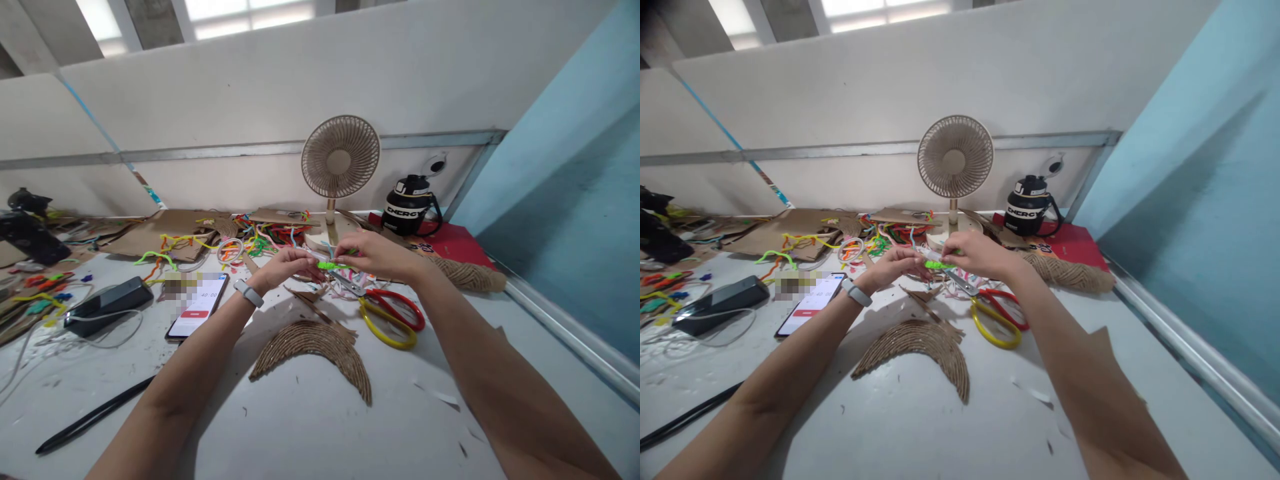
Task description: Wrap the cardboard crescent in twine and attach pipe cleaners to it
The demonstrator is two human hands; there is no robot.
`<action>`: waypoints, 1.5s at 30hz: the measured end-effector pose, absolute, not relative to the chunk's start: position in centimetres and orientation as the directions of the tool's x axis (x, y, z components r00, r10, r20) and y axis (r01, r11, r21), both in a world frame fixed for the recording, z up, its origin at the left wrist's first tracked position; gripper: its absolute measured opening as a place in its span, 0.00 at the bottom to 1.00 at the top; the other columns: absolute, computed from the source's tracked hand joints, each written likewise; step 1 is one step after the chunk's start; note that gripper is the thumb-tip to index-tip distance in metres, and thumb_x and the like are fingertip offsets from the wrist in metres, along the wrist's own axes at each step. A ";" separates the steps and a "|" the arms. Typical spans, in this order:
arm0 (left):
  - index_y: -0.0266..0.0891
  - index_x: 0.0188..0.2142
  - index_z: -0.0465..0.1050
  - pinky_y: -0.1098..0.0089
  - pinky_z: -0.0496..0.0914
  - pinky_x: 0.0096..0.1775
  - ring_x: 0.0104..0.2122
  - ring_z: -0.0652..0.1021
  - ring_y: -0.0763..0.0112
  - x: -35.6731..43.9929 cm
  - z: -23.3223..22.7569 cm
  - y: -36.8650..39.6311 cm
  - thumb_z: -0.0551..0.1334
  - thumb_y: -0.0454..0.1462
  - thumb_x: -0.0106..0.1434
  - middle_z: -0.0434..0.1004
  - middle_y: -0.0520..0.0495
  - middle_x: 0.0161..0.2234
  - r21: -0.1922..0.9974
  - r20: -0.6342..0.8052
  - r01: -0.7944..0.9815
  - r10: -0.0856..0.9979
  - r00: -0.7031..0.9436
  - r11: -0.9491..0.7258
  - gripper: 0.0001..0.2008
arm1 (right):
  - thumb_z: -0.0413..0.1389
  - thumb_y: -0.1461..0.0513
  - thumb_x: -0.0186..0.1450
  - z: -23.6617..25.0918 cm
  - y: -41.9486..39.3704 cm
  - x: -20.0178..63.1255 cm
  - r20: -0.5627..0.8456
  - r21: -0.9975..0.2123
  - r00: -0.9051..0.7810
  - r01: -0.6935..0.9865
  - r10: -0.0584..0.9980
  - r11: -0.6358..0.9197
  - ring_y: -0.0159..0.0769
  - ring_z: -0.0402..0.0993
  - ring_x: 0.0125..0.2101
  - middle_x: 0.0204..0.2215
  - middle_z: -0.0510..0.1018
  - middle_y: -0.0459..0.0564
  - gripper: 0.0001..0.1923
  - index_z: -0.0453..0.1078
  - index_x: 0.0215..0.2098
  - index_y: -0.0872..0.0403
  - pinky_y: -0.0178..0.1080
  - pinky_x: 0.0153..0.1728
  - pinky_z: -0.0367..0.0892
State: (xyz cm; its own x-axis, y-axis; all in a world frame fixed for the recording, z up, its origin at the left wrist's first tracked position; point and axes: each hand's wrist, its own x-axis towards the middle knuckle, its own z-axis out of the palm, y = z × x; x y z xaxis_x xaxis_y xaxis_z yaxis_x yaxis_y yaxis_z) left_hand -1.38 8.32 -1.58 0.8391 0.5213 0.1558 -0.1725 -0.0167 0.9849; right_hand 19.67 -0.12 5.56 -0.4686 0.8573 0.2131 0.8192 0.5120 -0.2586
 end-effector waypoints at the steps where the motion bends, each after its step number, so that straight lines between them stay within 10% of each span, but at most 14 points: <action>1: 0.31 0.32 0.76 0.62 0.76 0.40 0.31 0.82 0.63 -1.4 -1.6 8.3 0.69 0.47 0.54 0.82 0.39 0.30 0.985 0.153 -0.170 0.524 0.838 -0.014 0.18 | 0.53 0.60 0.65 5.6 -0.1 19.6 0.211 -0.258 -0.470 0.819 0.857 0.513 0.36 0.69 0.32 0.30 0.78 0.51 0.10 0.75 0.32 0.56 0.38 0.37 0.58; 16: 0.31 0.30 0.76 0.67 0.75 0.36 0.29 0.82 0.66 -1.5 -1.6 8.3 0.69 0.46 0.53 0.82 0.40 0.29 0.994 0.101 -0.106 0.544 0.833 -0.022 0.17 | 0.53 0.59 0.65 5.6 -0.2 19.7 0.216 -0.250 -0.492 0.807 0.843 0.535 0.36 0.70 0.32 0.30 0.78 0.51 0.10 0.74 0.32 0.55 0.38 0.38 0.60; 29: 0.32 0.26 0.72 0.68 0.73 0.33 0.28 0.81 0.64 -1.0 -1.3 8.5 0.59 0.55 0.59 0.80 0.38 0.26 0.991 0.009 -0.079 0.522 0.853 0.112 0.26 | 0.49 0.67 0.66 5.4 -0.4 18.4 0.534 0.383 -0.590 0.807 0.605 0.450 0.37 0.67 0.36 0.30 0.75 0.49 0.13 0.75 0.31 0.52 0.50 0.57 0.54; 45: 0.32 0.28 0.71 0.63 0.73 0.38 0.29 0.79 0.64 -1.0 -0.9 8.1 0.62 0.46 0.55 0.78 0.41 0.27 0.977 0.105 -0.189 0.552 0.827 0.096 0.16 | 0.49 0.65 0.68 5.7 -0.6 18.0 0.576 0.346 -0.589 0.804 0.567 0.484 0.38 0.67 0.37 0.30 0.76 0.50 0.14 0.76 0.33 0.51 0.48 0.58 0.55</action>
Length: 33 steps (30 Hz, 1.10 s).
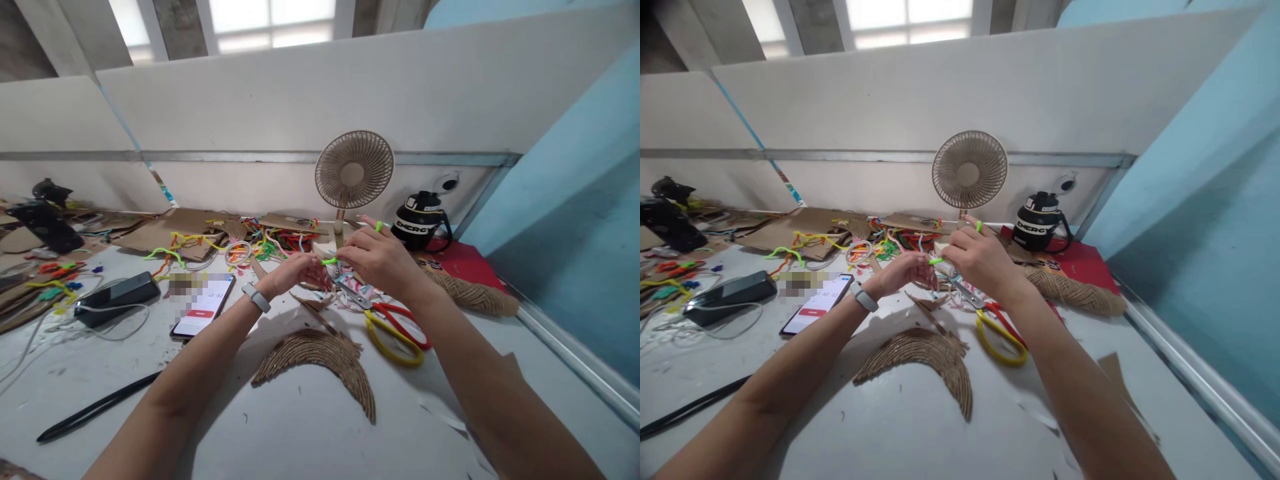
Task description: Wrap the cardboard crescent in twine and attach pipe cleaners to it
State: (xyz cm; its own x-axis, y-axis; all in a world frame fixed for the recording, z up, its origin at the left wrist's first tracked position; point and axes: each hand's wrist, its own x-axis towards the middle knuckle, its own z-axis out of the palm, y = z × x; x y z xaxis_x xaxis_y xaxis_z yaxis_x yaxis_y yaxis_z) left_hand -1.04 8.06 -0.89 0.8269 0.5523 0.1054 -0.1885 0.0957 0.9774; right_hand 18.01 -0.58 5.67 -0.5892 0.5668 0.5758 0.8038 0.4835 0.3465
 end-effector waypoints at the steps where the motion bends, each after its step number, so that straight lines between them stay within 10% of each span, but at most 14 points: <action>1: 0.32 0.28 0.71 0.63 0.73 0.38 0.29 0.79 0.64 -1.1 -0.9 8.1 0.62 0.45 0.55 0.78 0.42 0.28 0.977 0.123 -0.201 0.568 0.814 0.076 0.15 | 0.49 0.65 0.68 5.7 -0.6 18.0 0.579 0.339 -0.585 0.806 0.567 0.486 0.38 0.67 0.37 0.30 0.76 0.50 0.14 0.76 0.33 0.51 0.48 0.57 0.55; 21: 0.32 0.32 0.73 0.65 0.72 0.42 0.33 0.80 0.62 -1.2 -1.0 8.4 0.61 0.48 0.60 0.80 0.40 0.30 0.968 0.252 -0.190 0.599 0.760 -0.166 0.19 | 0.49 0.64 0.68 5.3 -0.1 18.2 0.551 0.222 -0.560 0.813 0.619 0.538 0.40 0.69 0.36 0.30 0.76 0.53 0.14 0.76 0.33 0.54 0.47 0.54 0.59; 33: 0.33 0.28 0.72 0.65 0.72 0.39 0.30 0.80 0.63 -1.0 -1.8 8.7 0.61 0.48 0.58 0.80 0.41 0.27 0.976 0.198 -0.215 0.535 0.821 -0.031 0.18 | 0.50 0.61 0.68 5.2 -0.2 18.7 0.370 -0.124 -0.516 0.797 0.773 0.591 0.38 0.68 0.34 0.31 0.74 0.54 0.11 0.72 0.34 0.57 0.38 0.35 0.60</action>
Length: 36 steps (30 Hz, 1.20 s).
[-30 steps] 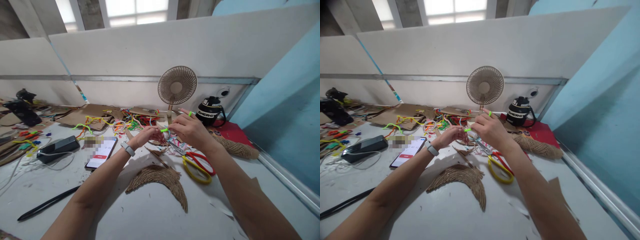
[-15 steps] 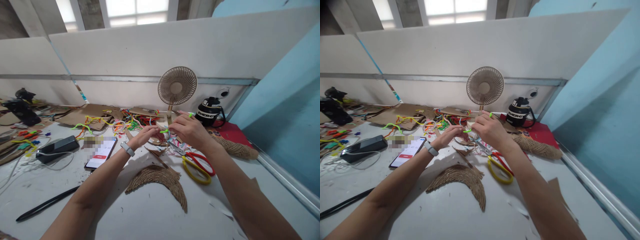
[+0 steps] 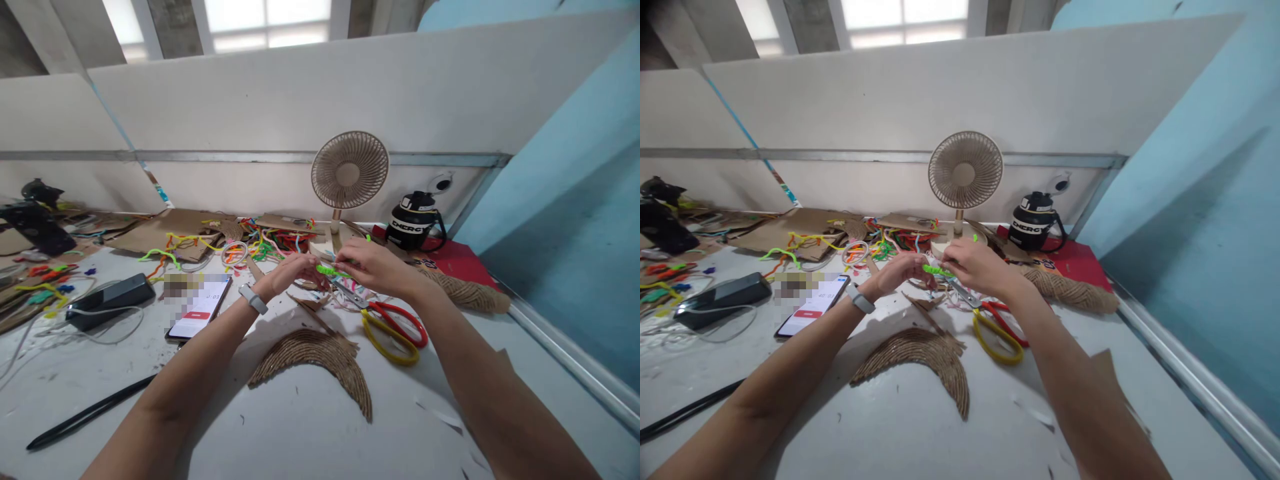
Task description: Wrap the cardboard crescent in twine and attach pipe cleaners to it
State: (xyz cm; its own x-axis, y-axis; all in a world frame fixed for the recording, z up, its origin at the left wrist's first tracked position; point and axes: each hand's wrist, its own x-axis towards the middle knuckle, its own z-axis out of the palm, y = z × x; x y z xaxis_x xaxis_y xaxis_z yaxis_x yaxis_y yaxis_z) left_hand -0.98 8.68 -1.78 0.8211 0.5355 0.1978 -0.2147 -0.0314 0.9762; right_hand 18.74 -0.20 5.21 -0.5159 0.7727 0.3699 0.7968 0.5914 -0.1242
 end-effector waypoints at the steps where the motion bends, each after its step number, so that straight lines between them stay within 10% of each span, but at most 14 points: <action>1: 0.33 0.28 0.72 0.65 0.72 0.39 0.30 0.80 0.63 -1.0 -1.7 8.6 0.61 0.48 0.57 0.79 0.41 0.27 0.977 0.194 -0.212 0.533 0.824 -0.028 0.18 | 0.50 0.60 0.68 5.2 -0.2 18.8 0.358 -0.147 -0.509 0.798 0.783 0.585 0.38 0.68 0.33 0.31 0.74 0.53 0.11 0.72 0.34 0.56 0.38 0.35 0.60; 36: 0.32 0.27 0.73 0.67 0.73 0.38 0.29 0.81 0.65 -0.9 -1.9 7.9 0.61 0.38 0.54 0.80 0.44 0.27 0.986 0.146 -0.165 0.481 0.865 -0.004 0.08 | 0.50 0.52 0.64 5.8 -0.6 18.8 0.094 -0.483 -0.429 0.769 0.898 0.418 0.34 0.62 0.28 0.25 0.69 0.47 0.16 0.68 0.29 0.56 0.35 0.30 0.56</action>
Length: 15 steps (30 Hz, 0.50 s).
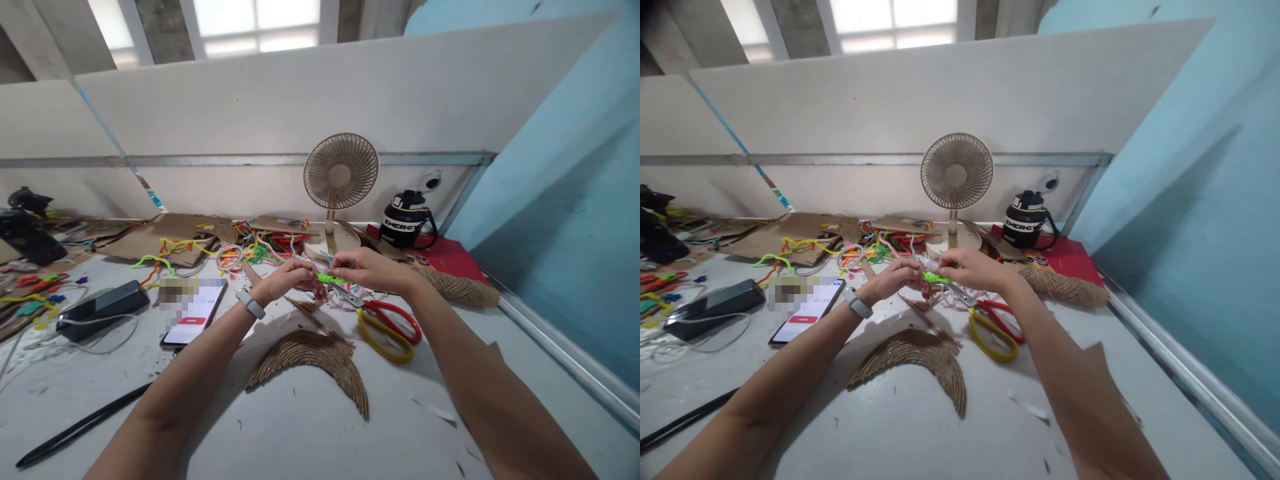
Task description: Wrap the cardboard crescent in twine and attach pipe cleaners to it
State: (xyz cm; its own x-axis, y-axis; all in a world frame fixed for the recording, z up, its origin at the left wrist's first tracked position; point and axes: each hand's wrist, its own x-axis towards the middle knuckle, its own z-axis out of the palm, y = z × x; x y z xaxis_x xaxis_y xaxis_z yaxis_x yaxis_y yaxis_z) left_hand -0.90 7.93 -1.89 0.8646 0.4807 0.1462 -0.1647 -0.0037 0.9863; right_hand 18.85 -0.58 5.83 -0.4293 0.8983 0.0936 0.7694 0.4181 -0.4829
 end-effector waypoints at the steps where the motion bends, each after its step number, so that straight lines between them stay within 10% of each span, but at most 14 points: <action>1: 0.32 0.26 0.73 0.68 0.74 0.37 0.29 0.81 0.66 -0.9 -2.0 8.0 0.61 0.37 0.54 0.80 0.44 0.27 0.986 0.144 -0.165 0.484 0.863 0.001 0.08 | 0.50 0.52 0.64 5.9 -0.6 18.8 0.094 -0.479 -0.429 0.771 0.898 0.419 0.34 0.62 0.28 0.25 0.69 0.47 0.16 0.69 0.29 0.56 0.35 0.30 0.56; 15: 0.33 0.26 0.72 0.65 0.73 0.38 0.29 0.81 0.63 -0.8 -1.9 7.7 0.62 0.39 0.52 0.79 0.44 0.25 0.993 0.112 -0.114 0.514 0.851 -0.027 0.09 | 0.50 0.56 0.64 5.5 -0.4 18.7 0.094 -0.448 -0.457 0.774 0.884 0.447 0.35 0.67 0.30 0.27 0.73 0.49 0.14 0.72 0.32 0.57 0.35 0.33 0.59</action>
